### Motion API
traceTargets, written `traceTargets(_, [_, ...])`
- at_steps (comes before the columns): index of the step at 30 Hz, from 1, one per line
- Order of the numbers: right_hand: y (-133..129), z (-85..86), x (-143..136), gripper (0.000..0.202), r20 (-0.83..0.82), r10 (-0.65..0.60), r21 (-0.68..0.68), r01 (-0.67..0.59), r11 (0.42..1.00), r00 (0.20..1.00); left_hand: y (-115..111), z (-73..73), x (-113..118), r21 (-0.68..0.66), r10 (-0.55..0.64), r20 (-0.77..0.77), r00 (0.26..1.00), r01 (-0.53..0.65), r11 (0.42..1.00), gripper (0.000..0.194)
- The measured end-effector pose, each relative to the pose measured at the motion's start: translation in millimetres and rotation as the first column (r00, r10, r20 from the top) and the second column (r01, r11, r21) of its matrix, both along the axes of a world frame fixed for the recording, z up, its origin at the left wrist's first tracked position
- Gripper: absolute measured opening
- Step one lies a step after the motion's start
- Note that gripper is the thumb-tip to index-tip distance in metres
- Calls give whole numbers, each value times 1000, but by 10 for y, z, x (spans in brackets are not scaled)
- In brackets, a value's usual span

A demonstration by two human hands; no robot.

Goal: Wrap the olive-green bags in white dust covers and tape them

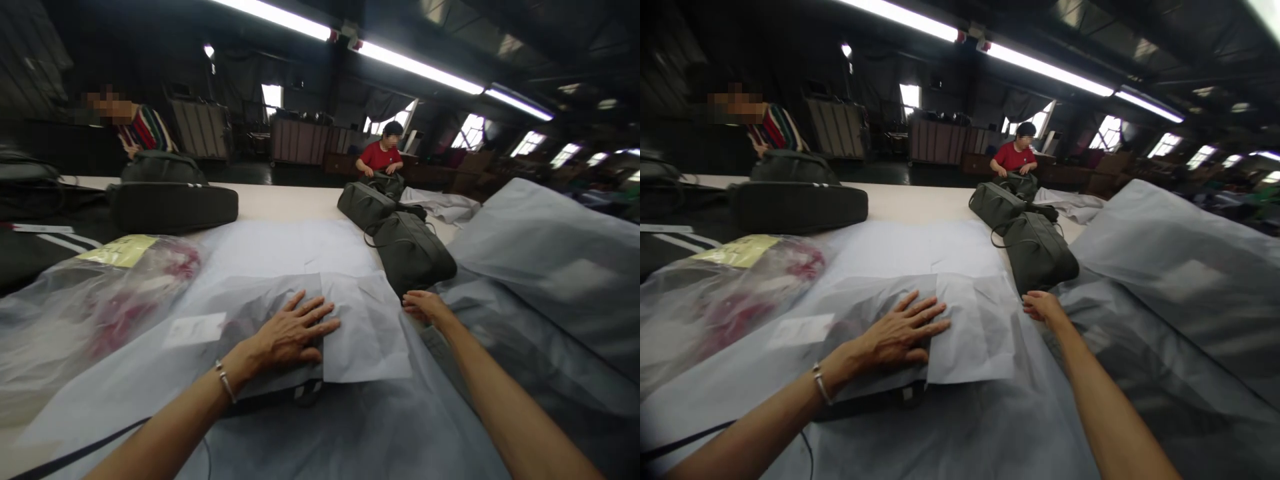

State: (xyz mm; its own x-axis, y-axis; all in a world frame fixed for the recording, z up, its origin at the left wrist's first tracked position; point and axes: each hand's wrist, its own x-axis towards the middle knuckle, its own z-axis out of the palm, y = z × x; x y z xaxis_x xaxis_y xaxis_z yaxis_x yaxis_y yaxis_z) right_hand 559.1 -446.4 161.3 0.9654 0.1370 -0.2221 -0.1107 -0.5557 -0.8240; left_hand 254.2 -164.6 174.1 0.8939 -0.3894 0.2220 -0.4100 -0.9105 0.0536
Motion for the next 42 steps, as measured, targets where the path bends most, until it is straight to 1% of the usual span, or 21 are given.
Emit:
traceTargets(3, [-415,-109,-140,33,14,-125,57,124,991,992,-2,-81,31,4,0,13,1000,0,1000,69])
traceTargets(5, [-763,-179,-364,33,37,-201,71,198,978,979,-3,-121,47,2,10,23,1000,-10,1000,68])
traceTargets(11, [-1909,-454,-1678,42,1,-224,41,224,974,975,2,-118,43,-6,32,26,999,-31,999,65])
traceTargets(13, [-2081,-509,-1979,44,113,-216,-85,226,971,970,-3,-91,26,-7,28,17,999,-28,1000,67])
traceTargets(14, [-2058,-495,-2055,44,199,-171,-158,203,966,965,-7,-78,19,-6,29,12,1000,-29,1000,69])
traceTargets(16, [-1748,-343,-2106,43,432,-51,-176,139,975,900,-23,-59,2,-4,40,11,999,-40,999,69])
traceTargets(18, [-1125,-48,-2111,42,633,134,-126,-69,990,762,-69,-54,-22,-2,66,20,998,-66,998,68])
traceTargets(20, [-346,277,-2118,41,759,322,-144,-336,931,565,-152,-64,-62,-9,97,40,994,-97,995,69])
traceTargets(22, [393,492,-2114,44,804,479,-262,-513,818,352,-262,-80,-140,-33,119,69,990,-117,993,70])
traceTargets(23, [702,529,-2103,45,802,538,-338,-545,767,260,-321,-90,-207,-52,126,89,988,-122,991,69])
traceTargets(25, [1153,456,-2055,47,738,658,-497,-540,679,149,-439,-121,-424,-100,128,132,983,-115,988,62])
traceTargets(28, [1438,139,-1928,48,613,779,-649,-480,590,129,-581,-261,-998,-228,173,177,969,-130,965,35])
traceTargets(30, [1458,-47,-1832,49,570,810,-691,-455,562,137,-615,-466,-1486,-345,330,216,919,-244,906,22])
traceTargets(32, [1434,-147,-1757,50,550,826,-717,-437,543,124,-568,-744,-1936,-427,597,290,748,-457,780,28])
traceTargets(33, [1423,-171,-1731,50,545,831,-730,-426,535,111,-512,-890,-2111,-466,719,324,614,-558,686,28])
traceTargets(35, [1412,-198,-1693,52,544,836,-753,-399,524,73,-352,-1136,-2318,-538,894,313,322,-715,446,25])
traceTargets(36, [1413,-212,-1674,52,549,834,-761,-383,524,50,-259,-1216,-2347,-577,942,254,217,-748,328,26])
traceTargets(37, [1415,-228,-1653,52,560,828,-765,-369,528,26,-164,-1261,-2332,-614,973,168,159,-755,229,29])
traceTargets(39, [1419,-270,-1597,51,587,809,-764,-350,542,-26,18,-1244,-2210,-684,986,-8,167,-721,116,34])
traceTargets(40, [1419,-293,-1564,50,600,798,-760,-346,550,-52,101,-1194,-2123,-718,976,-71,206,-690,93,34])
traceTargets(42, [1416,-340,-1499,50,622,777,-752,-346,560,-95,248,-1043,-1948,-775,953,-102,285,-623,103,34])
